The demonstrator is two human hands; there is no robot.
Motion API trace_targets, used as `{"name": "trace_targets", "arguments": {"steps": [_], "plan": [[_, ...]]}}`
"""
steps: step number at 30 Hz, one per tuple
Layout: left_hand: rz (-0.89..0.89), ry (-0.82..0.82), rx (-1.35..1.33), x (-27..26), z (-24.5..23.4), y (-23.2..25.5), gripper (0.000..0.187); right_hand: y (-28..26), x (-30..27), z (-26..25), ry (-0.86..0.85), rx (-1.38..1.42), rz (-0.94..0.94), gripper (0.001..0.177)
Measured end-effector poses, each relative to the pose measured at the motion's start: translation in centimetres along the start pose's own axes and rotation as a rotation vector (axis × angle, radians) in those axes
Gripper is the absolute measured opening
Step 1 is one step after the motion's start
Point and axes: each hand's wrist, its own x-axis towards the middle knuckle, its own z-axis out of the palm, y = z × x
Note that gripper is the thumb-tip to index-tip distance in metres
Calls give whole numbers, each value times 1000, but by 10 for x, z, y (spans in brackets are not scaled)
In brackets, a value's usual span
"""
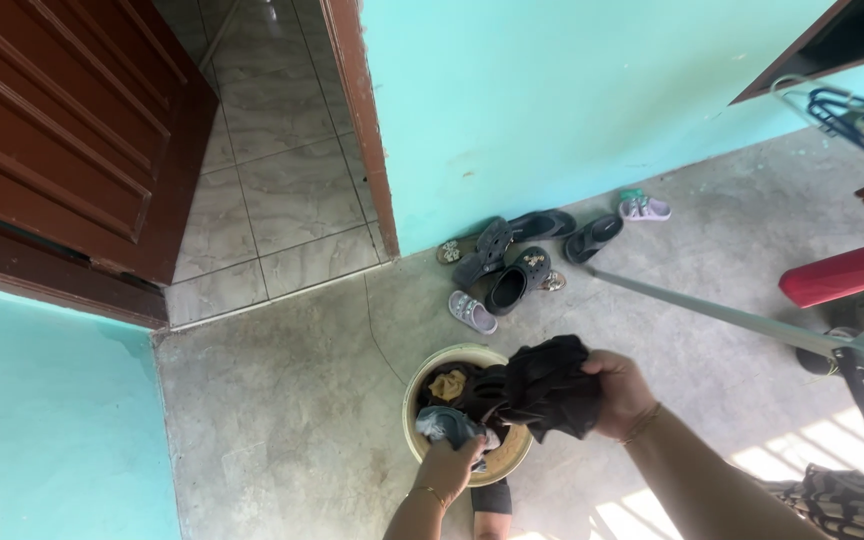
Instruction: Hang various pieces of laundry on a portable drying rack outdoors.
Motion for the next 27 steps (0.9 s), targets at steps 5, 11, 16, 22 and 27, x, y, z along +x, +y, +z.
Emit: {"name": "trace_targets", "arguments": {"steps": [5,11,16,22,27], "plan": [[30,-78,-203,12,25,6,109,-29,-61,45,-411,45,8,49],[1008,369,67,-78,6,107,53,-55,-106,57,-479,94,-345,47],[738,113,-388,-87,-37,120,36,-126,-165,112,-457,-54,-634,36],[882,239,-417,-146,-103,157,34,-164,-185,119,33,-319,-1021,14],[906,294,-186,-249,-139,211,33,-187,-207,100,149,-175,-1062,15]]}}
